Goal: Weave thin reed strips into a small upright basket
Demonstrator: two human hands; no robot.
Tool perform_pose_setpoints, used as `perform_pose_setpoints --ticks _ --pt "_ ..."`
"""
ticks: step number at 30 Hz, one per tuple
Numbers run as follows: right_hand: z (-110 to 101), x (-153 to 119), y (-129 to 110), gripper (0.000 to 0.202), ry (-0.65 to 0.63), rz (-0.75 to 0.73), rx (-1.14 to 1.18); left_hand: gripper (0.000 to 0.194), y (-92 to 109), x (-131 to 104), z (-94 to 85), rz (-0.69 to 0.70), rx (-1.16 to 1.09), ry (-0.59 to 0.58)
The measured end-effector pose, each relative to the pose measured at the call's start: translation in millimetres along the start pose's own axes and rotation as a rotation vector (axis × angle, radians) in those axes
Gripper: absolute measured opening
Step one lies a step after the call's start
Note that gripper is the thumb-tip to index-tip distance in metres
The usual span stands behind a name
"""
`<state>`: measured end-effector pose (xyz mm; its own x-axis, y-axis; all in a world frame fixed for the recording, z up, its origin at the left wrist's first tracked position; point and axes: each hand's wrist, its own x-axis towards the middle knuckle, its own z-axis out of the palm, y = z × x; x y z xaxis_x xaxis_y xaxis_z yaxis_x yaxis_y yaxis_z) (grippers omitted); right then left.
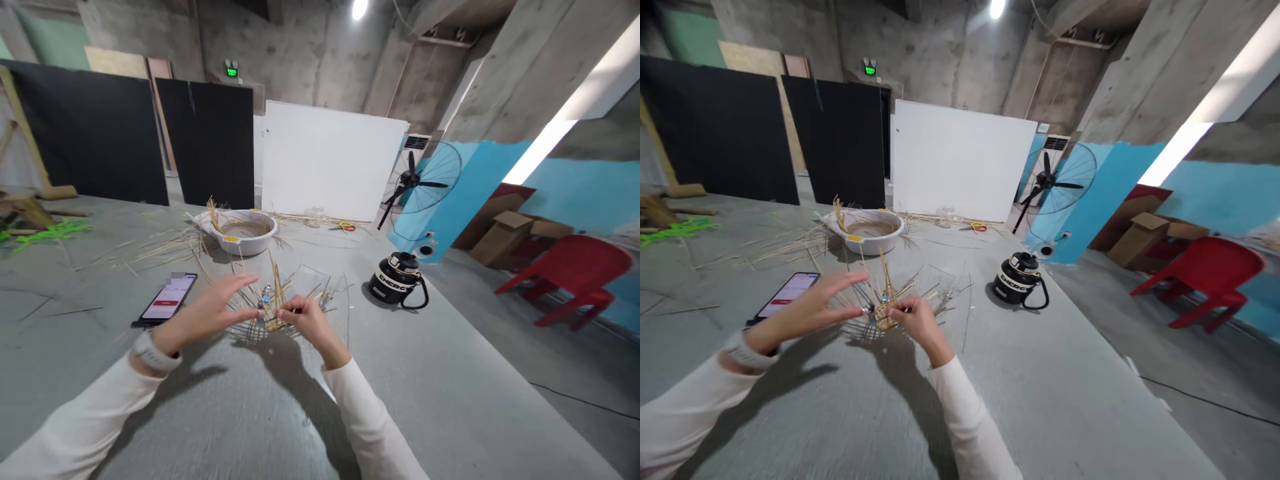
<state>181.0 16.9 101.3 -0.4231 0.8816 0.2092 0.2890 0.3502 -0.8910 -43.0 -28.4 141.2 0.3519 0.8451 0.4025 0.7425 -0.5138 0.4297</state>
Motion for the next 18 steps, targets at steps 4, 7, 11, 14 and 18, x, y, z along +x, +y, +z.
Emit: perform_pose_setpoints --ticks 4,7,11,14,18 --pt "-2.0 0.5 -0.3 0.021 -0.012 -0.019 -0.022 0.053 -8.8 9.4 16.4 -0.009 -0.067 -0.278" --pt "-3.1 1.1 1.0 0.021 -0.013 -0.023 -0.039 0.04 -10.3 16.1 22.9 0.001 -0.084 -0.29" --pt "-3.7 1.5 4.6 0.022 -0.048 -0.037 -0.046 0.031 -9.4 19.8 19.6 0.001 -0.115 -0.321" --pt "-3.4 2.0 7.7 0.022 -0.057 -0.04 -0.046 0.03 -10.4 20.7 18.2 0.022 -0.086 -0.322" --pt "-3.6 3.1 11.4 0.023 -0.055 -0.045 -0.05 0.029 -11.1 21.9 18.4 0.06 0.033 -0.289"
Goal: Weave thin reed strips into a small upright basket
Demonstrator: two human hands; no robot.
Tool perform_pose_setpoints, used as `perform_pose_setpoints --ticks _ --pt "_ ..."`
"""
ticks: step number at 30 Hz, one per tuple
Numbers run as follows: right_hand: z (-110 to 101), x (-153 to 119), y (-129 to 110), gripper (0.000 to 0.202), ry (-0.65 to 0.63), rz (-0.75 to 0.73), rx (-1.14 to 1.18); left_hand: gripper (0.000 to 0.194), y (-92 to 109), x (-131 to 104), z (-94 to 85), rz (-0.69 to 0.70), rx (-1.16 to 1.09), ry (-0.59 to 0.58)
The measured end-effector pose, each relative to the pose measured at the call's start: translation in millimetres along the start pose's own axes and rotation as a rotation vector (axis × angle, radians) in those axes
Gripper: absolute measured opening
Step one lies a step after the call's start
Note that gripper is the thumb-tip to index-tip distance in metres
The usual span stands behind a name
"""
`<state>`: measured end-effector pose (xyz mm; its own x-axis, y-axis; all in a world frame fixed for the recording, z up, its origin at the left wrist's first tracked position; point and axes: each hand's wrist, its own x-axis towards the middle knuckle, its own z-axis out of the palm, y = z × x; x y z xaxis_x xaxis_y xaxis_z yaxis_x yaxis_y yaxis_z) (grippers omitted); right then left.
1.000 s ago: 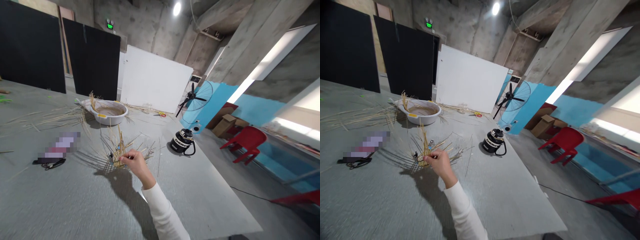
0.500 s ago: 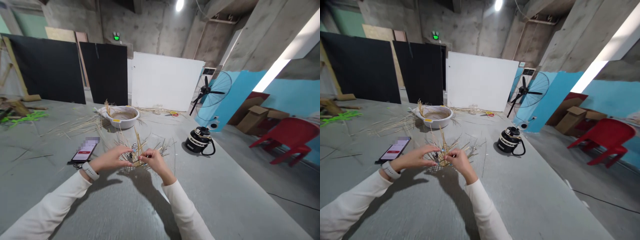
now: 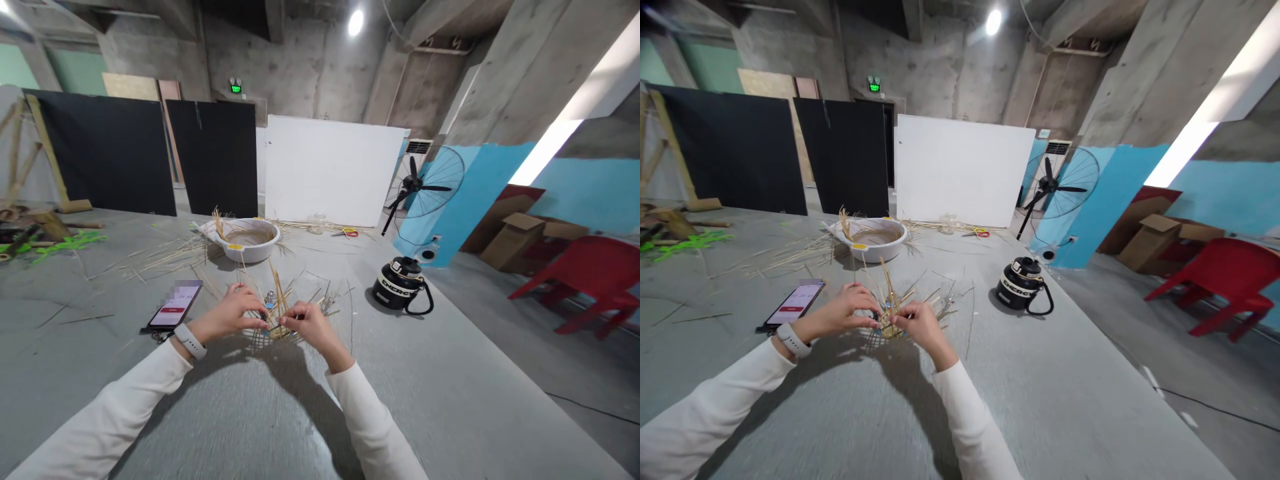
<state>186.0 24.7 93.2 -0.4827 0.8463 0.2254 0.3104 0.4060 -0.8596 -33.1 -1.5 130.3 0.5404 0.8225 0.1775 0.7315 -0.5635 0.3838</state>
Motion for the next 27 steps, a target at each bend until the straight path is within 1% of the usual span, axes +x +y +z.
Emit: perform_pose_setpoints --ticks 3,8,12,15,18,21,23,25,27 --pt "-0.6 0.1 0.9 0.025 -0.002 -0.002 0.003 0.025 1.8 0.4 -1.1 0.013 0.027 0.005" --pt "-0.3 -1.7 -3.2 0.024 -0.004 0.001 0.005 0.018 6.5 -0.1 -1.6 0.066 0.0 0.061" --pt "0.8 -2.8 -6.5 0.021 -0.004 -0.003 0.0 0.016 11.7 -1.2 -1.0 0.103 0.008 0.057" --pt "1.4 -2.2 -5.9 0.026 0.012 -0.002 0.005 0.014 16.0 -2.0 -2.1 0.115 0.025 0.075" --pt "2.8 -1.2 -3.3 0.03 0.034 0.004 0.012 0.014 19.0 -3.1 -6.8 0.112 0.037 0.123" --pt "4.7 -0.1 -0.1 0.029 0.064 0.011 0.017 0.016 21.7 -7.1 -15.7 0.11 0.063 0.171" --pt "4.4 1.0 2.4 0.029 0.097 0.015 0.019 0.018 24.4 -12.1 -19.1 0.087 0.087 0.249" --pt "2.3 2.6 5.2 0.029 0.141 0.017 0.02 0.02 27.3 -17.9 -13.7 0.049 0.104 0.354" --pt "-0.7 4.1 8.0 0.029 0.184 0.019 0.017 0.021 29.3 -22.2 3.9 0.032 0.093 0.406"
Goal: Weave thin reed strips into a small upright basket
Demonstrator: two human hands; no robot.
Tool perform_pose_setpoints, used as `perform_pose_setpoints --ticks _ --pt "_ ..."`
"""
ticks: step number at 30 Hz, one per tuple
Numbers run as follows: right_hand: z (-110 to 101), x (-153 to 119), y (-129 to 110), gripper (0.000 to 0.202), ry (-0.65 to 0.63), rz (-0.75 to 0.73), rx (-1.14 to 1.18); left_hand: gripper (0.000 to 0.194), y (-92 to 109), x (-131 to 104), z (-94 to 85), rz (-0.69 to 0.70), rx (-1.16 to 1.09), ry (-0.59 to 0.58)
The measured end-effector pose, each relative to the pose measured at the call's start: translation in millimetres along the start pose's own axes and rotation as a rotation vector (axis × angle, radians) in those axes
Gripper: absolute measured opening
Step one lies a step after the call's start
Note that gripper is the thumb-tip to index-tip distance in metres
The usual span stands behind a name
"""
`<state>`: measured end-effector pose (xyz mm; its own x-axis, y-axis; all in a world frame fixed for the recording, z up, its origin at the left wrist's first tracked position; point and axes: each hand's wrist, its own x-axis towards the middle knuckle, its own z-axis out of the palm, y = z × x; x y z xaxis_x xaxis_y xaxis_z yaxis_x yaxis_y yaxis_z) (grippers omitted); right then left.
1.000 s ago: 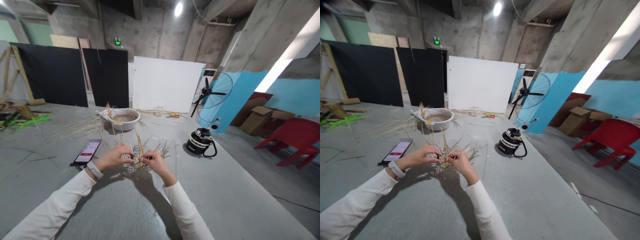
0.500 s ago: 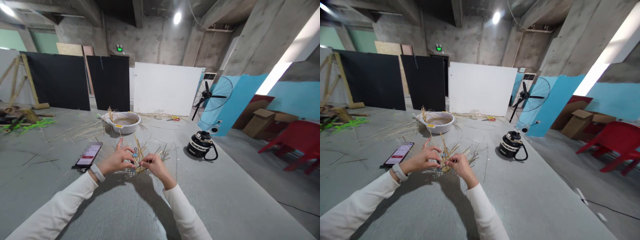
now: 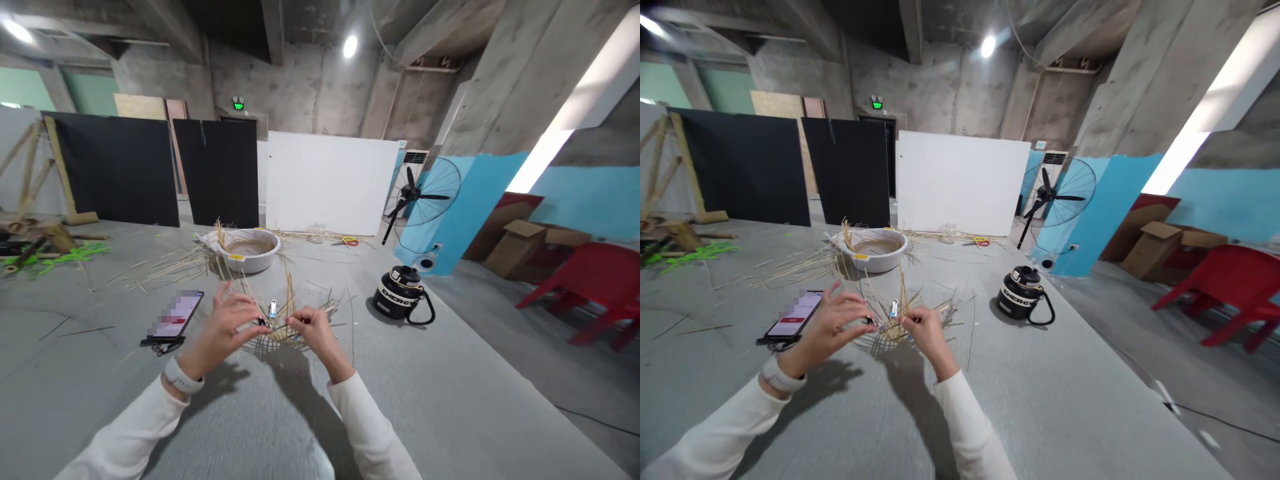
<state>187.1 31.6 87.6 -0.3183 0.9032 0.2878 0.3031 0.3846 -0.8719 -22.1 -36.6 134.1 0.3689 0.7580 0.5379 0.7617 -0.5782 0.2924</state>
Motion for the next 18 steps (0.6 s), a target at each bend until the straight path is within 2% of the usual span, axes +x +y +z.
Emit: perform_pose_setpoints --ticks 3,6,9,13,15,18 --pt "-3.3 1.7 2.2 0.032 0.024 -0.009 -0.013 0.018 4.5 -17.2 38.2 0.006 -0.093 -0.077" --pt "-4.2 1.3 1.3 0.036 0.002 -0.027 -0.026 0.018 8.0 -28.4 74.6 -0.044 -0.141 -0.097" --pt "-4.9 0.4 -1.4 0.036 -0.008 -0.04 -0.035 0.022 11.8 -34.4 94.2 -0.035 -0.111 -0.107" --pt "-7.2 -0.1 -4.5 0.033 -0.009 -0.05 -0.045 0.036 14.0 -39.3 95.7 0.009 -0.064 -0.075" --pt "-7.5 -0.3 -5.5 0.033 -0.014 -0.051 -0.05 0.04 14.1 -36.1 86.7 -0.003 -0.098 0.012" --pt "-5.8 -1.6 -7.6 0.031 -0.028 -0.052 -0.058 0.027 15.7 -18.2 67.5 -0.132 -0.226 0.205"
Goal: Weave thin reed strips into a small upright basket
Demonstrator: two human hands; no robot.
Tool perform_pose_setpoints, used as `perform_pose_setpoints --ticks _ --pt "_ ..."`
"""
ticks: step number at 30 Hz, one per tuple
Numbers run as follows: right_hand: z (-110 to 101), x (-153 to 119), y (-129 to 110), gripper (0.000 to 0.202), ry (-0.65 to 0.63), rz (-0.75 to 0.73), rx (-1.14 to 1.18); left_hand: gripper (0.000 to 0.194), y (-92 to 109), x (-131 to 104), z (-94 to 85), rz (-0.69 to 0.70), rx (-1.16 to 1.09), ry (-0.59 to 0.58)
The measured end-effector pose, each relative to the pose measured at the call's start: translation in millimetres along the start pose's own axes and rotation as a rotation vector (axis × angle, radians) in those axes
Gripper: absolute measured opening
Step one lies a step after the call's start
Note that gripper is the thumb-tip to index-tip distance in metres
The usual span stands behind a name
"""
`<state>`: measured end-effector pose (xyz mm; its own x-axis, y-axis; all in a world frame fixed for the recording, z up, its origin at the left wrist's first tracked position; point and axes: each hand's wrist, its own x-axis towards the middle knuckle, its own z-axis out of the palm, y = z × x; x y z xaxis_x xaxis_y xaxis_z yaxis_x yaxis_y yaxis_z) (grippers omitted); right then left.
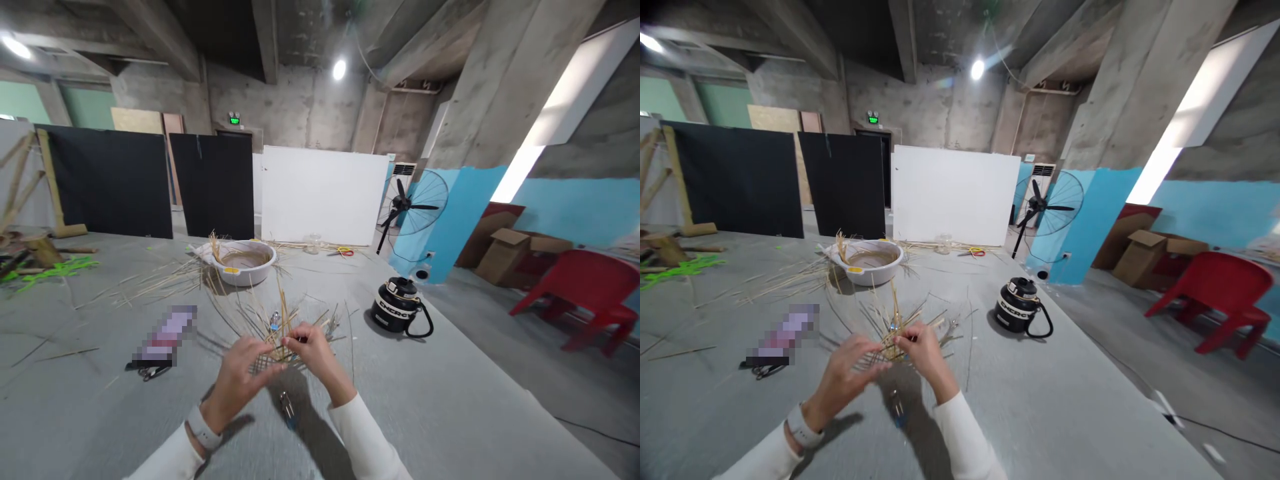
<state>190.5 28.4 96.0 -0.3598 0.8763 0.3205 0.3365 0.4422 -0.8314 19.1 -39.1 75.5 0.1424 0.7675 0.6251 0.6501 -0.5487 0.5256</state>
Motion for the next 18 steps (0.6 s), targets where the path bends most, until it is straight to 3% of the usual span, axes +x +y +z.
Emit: perform_pose_setpoints --ticks 2,4,7,18 --pt "1.7 -1.4 -2.5 0.028 -0.013 -0.003 -0.005 0.032 5.7 19.2 -4.9 -0.145 -0.101 0.093" --pt "2.7 -2.9 -5.5 0.024 -0.033 -0.009 -0.009 0.038 8.7 37.2 -4.4 -0.241 -0.205 0.069" --pt "2.4 -4.0 -9.1 0.02 -0.078 -0.021 -0.024 0.031 5.9 54.5 1.9 -0.365 -0.414 0.003" --pt "5.3 -4.6 -19.4 0.011 -0.082 -0.018 -0.197 0.043 -16.0 51.2 13.0 -0.545 -0.758 -0.031"
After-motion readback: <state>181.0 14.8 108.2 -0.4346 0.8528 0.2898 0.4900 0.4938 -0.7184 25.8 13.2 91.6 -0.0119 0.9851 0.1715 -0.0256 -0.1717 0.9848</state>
